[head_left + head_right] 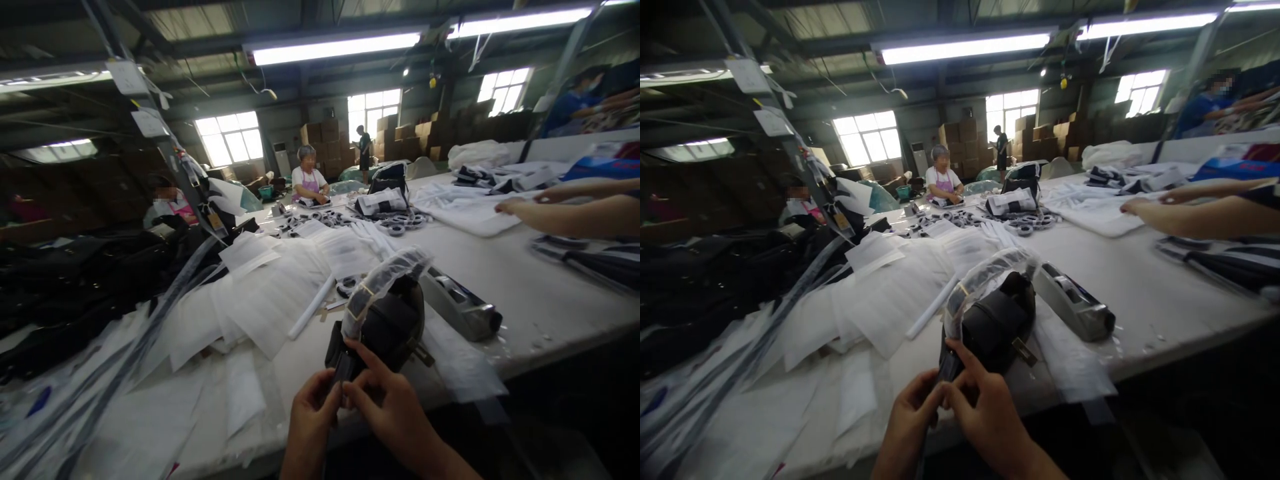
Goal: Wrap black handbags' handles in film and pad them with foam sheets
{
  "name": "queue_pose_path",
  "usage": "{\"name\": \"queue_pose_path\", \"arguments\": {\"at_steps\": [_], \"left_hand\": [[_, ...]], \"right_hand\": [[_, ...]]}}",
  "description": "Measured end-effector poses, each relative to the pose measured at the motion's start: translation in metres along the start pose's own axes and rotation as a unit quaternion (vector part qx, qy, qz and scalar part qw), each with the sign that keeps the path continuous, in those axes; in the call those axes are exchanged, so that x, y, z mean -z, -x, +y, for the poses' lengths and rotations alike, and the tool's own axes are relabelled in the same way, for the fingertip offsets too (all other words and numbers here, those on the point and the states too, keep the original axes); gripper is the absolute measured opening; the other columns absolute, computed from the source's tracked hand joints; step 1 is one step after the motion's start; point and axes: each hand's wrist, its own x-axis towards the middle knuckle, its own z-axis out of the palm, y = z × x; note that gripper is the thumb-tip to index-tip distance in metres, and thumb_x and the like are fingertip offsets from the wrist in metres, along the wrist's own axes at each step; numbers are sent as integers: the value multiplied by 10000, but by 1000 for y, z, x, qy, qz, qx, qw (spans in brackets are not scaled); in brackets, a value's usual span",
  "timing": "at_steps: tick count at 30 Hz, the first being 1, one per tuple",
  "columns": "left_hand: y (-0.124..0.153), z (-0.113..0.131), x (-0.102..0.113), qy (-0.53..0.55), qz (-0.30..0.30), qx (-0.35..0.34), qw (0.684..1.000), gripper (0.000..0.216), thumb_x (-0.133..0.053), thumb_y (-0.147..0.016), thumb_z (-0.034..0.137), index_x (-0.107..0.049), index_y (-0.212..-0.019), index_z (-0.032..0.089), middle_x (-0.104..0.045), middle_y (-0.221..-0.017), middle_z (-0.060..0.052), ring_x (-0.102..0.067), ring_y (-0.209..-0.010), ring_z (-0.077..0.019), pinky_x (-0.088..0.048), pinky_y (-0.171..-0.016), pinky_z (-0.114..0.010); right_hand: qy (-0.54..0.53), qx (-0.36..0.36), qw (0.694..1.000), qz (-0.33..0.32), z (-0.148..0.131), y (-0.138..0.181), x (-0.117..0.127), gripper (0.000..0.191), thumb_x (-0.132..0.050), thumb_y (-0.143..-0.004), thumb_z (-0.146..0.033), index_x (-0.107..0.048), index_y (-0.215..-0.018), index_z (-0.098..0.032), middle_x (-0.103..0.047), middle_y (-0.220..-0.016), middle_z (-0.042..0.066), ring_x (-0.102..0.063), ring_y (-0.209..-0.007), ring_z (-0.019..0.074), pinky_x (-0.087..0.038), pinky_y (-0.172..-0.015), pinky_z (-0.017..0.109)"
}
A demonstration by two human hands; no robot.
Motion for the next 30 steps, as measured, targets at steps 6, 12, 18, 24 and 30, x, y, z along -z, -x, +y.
{"name": "queue_pose_path", "arguments": {"at_steps": [6, 12, 18, 24, 30], "left_hand": [[0, 7, 1, 0, -17, -17, 1000, 567, -786, -669, 592, -716, -991, 130, -632, -645, -20, -556, -574, -129, -355, -424, -182], [-3, 9, 3, -2, -31, -21, 999, 573, -766, -690, 601, -715, -1007, 126, -619, -639, -15, -528, -560, -115, -346, -429, -181], [-1, 9, 2, -11, -38, -15, 999, 533, -758, -712, 577, -715, -1001, 131, -600, -632, -2, -489, -528, -95, -327, -425, -179], [-1, 13, 2, 4, -30, -24, 999, 583, -759, -676, 624, -721, -983, 130, -606, -633, -12, -471, -509, -95, -313, -413, -186], [-3, 17, 2, 12, -47, 5, 999, 614, -769, -660, 626, -718, -1005, 120, -578, -587, 10, -416, -472, -72, -294, -423, -191]], "right_hand": [[119, 38, 991, 54, 5, -12, -8, 522, -559, -915, -314, -418, -1413, -249, -679, -660, -48, -673, -620, 176, -528, -688, 284], [124, 30, 990, 56, 2, -15, -10, 486, -569, -918, -329, -416, -1375, -271, -663, -648, -68, -665, -596, 166, -517, -647, 269], [19, 9, 999, 35, -6, -15, -8, 440, -545, -949, -458, -442, -1319, -242, -666, -679, -48, -635, -524, 156, -495, -518, 245], [172, 30, 982, 70, 4, -22, -11, 472, -559, -910, -373, -439, -1349, -247, -676, -637, -50, -677, -575, 191, -519, -602, 276], [219, 36, 972, 79, 12, -21, -8, 524, -556, -915, -399, -434, -1400, -241, -685, -644, -24, -674, -562, 210, -491, -549, 282]]}}
